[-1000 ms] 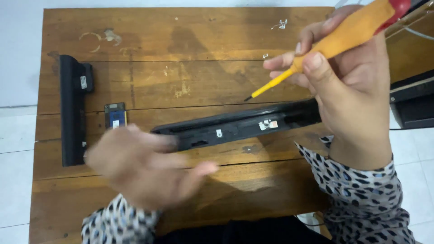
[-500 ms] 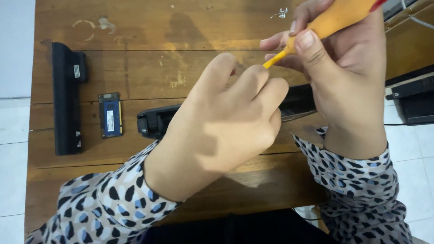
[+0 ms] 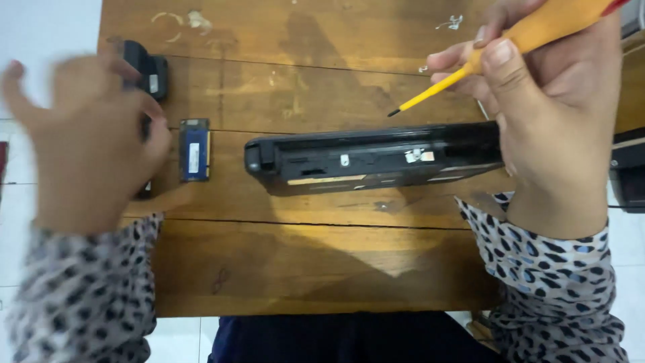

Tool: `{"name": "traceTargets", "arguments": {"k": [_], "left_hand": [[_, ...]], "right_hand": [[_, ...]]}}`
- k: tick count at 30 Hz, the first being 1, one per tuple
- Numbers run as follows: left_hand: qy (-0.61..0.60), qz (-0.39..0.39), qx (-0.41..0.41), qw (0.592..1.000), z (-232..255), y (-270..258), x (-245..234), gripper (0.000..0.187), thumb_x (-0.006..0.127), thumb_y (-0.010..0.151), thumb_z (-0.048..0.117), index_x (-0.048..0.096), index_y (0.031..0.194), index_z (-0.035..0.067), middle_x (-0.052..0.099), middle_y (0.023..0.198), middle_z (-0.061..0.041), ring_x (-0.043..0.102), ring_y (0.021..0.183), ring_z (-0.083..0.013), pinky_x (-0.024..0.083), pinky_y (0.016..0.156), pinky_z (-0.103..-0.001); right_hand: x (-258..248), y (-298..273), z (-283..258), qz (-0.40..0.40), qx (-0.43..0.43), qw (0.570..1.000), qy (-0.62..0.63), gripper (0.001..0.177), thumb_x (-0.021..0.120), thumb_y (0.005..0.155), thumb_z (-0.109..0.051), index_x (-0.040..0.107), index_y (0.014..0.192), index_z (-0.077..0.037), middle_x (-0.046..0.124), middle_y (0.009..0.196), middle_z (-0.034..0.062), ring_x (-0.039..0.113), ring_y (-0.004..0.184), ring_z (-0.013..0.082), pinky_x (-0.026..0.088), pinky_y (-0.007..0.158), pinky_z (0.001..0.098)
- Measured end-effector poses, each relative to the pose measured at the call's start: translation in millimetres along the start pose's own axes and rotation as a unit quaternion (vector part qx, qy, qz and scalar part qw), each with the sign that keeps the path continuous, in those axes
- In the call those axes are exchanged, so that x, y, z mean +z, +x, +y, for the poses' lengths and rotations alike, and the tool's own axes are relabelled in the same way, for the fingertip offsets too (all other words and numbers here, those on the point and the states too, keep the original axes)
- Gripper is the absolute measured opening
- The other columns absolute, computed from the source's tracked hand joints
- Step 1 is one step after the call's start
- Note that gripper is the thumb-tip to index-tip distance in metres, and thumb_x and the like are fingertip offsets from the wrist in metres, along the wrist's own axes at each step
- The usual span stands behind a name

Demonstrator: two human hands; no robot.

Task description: Disassembling a laptop by removing the back panel screws, the battery, and the RAM module using a screwdriver.

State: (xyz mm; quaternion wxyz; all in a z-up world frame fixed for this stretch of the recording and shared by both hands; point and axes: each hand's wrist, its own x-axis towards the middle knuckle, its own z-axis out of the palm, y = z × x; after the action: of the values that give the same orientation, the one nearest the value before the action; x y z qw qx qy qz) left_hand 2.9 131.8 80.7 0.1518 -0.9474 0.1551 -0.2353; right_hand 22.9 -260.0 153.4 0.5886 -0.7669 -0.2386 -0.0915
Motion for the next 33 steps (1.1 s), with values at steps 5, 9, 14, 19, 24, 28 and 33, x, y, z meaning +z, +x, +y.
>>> {"name": "traceTargets", "arguments": {"k": [5,9,14,19,24,28,33], "left_hand": [[0.071,-0.039,-0.027,0.996,-2.4,-32.6,75.5,0.018,0.074,0.120,0.033,0.075,0.102,0.028,0.070,0.147,0.007,0.062,0.157,-0.0209,-0.001,0.135,-0.068],[0.155,-0.061,-0.016,0.986,1.3,-29.0,76.2,0.019,0.073,0.118,0.045,0.068,0.099,0.042,0.067,0.158,0.014,0.056,0.171,-0.0186,-0.009,0.135,-0.068],[0.130,-0.069,-0.020,0.989,-4.1,-35.7,84.4,0.023,0.071,0.127,0.039,0.069,0.105,0.047,0.067,0.164,0.013,0.054,0.179,-0.0222,-0.015,0.136,-0.068],[0.089,-0.057,-0.023,0.994,-9.4,-37.4,84.1,0.021,0.075,0.127,0.037,0.072,0.108,0.044,0.070,0.166,0.010,0.055,0.176,-0.0238,-0.016,0.138,-0.065],[-0.203,-0.034,-0.051,0.977,22.9,13.3,3.5,0.014,0.075,0.105,0.009,0.068,0.116,0.016,0.065,0.147,-0.007,0.056,0.144,-0.0299,0.016,0.119,-0.054],[-0.713,0.060,0.025,0.699,86.3,33.3,-23.0,0.089,0.061,0.072,0.066,0.040,0.138,0.010,0.043,0.146,-0.012,0.049,0.136,-0.0284,0.045,0.119,-0.046],[-0.781,0.129,0.004,0.611,132.9,28.1,15.9,0.065,0.083,0.075,0.028,0.043,0.123,0.014,0.065,0.118,-0.015,0.070,0.107,-0.0264,0.063,0.090,-0.036]], "right_hand": [[-2.0,0.5,0.3,-0.011,-0.024,0.999,-0.041,0.023,0.048,0.118,-0.017,0.032,0.129,-0.004,0.044,0.113,0.0138,0.069,0.105,0.0333,0.067,0.103,0.0457],[-1.5,0.0,1.0,-0.003,-0.009,1.000,-0.018,0.021,0.049,0.117,-0.017,0.033,0.127,-0.006,0.044,0.107,0.0122,0.069,0.103,0.0316,0.065,0.098,0.0427],[-2.9,-0.2,2.5,-0.004,0.000,1.000,-0.029,0.020,0.048,0.117,-0.018,0.033,0.122,-0.005,0.045,0.106,0.0120,0.073,0.105,0.0343,0.062,0.087,0.0370],[-1.1,-0.6,1.0,0.012,0.013,0.999,-0.028,0.022,0.050,0.116,-0.020,0.035,0.125,-0.005,0.045,0.107,0.0102,0.074,0.104,0.0330,0.061,0.084,0.0347],[-2.2,-1.0,1.1,0.005,0.004,1.000,-0.022,0.021,0.049,0.116,-0.018,0.033,0.126,-0.009,0.045,0.111,0.0114,0.072,0.103,0.0338,0.063,0.092,0.0396],[-3.6,1.6,-0.6,-0.012,-0.018,1.000,-0.010,0.021,0.047,0.114,-0.018,0.031,0.127,-0.013,0.044,0.111,0.0125,0.069,0.100,0.0340,0.063,0.101,0.0460],[2.8,-1.5,-2.0,0.023,-0.063,0.998,0.014,0.027,0.048,0.112,-0.022,0.032,0.132,-0.012,0.041,0.123,0.0059,0.052,0.104,0.0205,0.066,0.098,0.0460]]}}
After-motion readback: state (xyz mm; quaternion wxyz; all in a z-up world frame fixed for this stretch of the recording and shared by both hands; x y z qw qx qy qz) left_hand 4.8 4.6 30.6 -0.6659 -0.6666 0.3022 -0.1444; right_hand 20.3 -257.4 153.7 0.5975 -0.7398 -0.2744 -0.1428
